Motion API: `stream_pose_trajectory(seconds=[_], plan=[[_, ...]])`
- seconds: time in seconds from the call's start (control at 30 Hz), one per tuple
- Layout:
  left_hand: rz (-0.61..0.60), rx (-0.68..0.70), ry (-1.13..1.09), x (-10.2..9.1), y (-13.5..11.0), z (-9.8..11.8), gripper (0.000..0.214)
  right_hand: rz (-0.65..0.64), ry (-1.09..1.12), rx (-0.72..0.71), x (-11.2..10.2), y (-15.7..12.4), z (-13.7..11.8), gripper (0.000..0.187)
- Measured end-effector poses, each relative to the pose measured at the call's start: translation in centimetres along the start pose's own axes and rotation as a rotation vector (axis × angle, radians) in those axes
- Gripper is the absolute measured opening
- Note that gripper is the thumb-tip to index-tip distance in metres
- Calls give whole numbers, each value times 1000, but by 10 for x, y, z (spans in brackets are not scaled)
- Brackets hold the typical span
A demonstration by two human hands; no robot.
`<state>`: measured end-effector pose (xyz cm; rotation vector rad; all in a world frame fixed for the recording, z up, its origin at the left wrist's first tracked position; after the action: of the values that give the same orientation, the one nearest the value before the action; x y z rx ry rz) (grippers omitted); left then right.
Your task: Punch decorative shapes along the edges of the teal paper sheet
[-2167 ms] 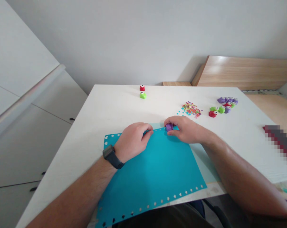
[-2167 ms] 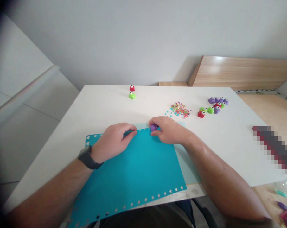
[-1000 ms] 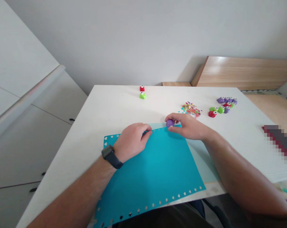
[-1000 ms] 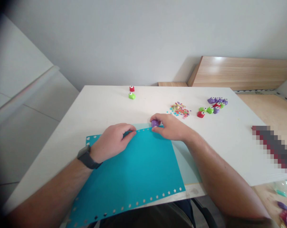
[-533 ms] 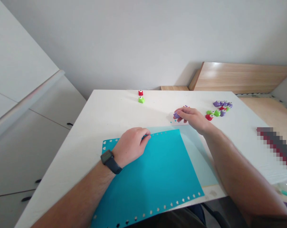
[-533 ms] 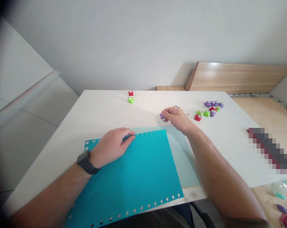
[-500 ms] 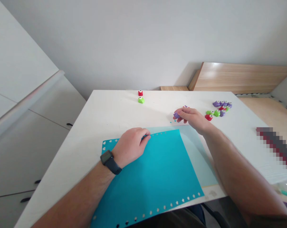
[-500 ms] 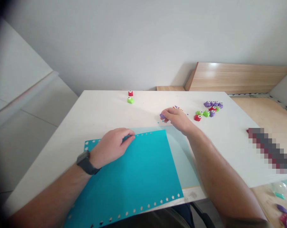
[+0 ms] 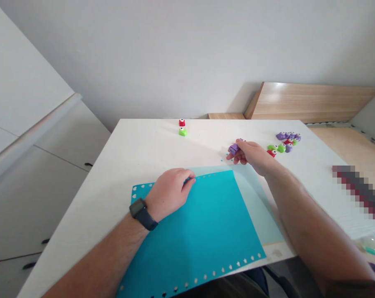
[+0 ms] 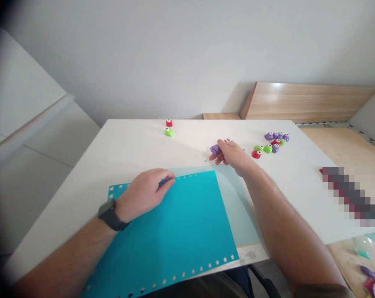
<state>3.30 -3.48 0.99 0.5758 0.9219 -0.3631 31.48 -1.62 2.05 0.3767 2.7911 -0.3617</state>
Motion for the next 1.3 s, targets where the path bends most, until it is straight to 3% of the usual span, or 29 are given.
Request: stream_pose_trajectory(seconds=[0.17, 0.3, 0.5, 0.73, 1.03, 1.3], plan=[[-9, -3, -1, 0, 0, 1, 23, -39, -102, -56, 2, 0, 3, 58], [-6, 6, -7, 0, -1, 2, 23, 9, -182, -131, 0, 3, 6, 61], [-7, 0, -6, 0, 0, 2, 23, 111, -363, -419, -3, -2, -6, 40], [-19, -5, 11, 1, -1, 2, 23, 173, -681, -599, 7, -2, -3, 30], [-24, -5, 28, 1, 0, 2, 23, 280, -689, -650, 12, 4, 5, 22], [-25, -4, 32, 1, 1, 2, 23, 255, -651, -607, 14, 2, 6, 18]])
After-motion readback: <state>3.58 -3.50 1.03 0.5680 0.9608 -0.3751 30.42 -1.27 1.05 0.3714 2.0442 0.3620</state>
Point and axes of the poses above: each hand's wrist, its own y-axis towards the middle knuckle, its own x-axis out of the palm, z = x × y, the point moved 3 cm from there along y, towards the middle knuckle, and after that the axes turned 13 degrees about z, right-handed, at the moved point
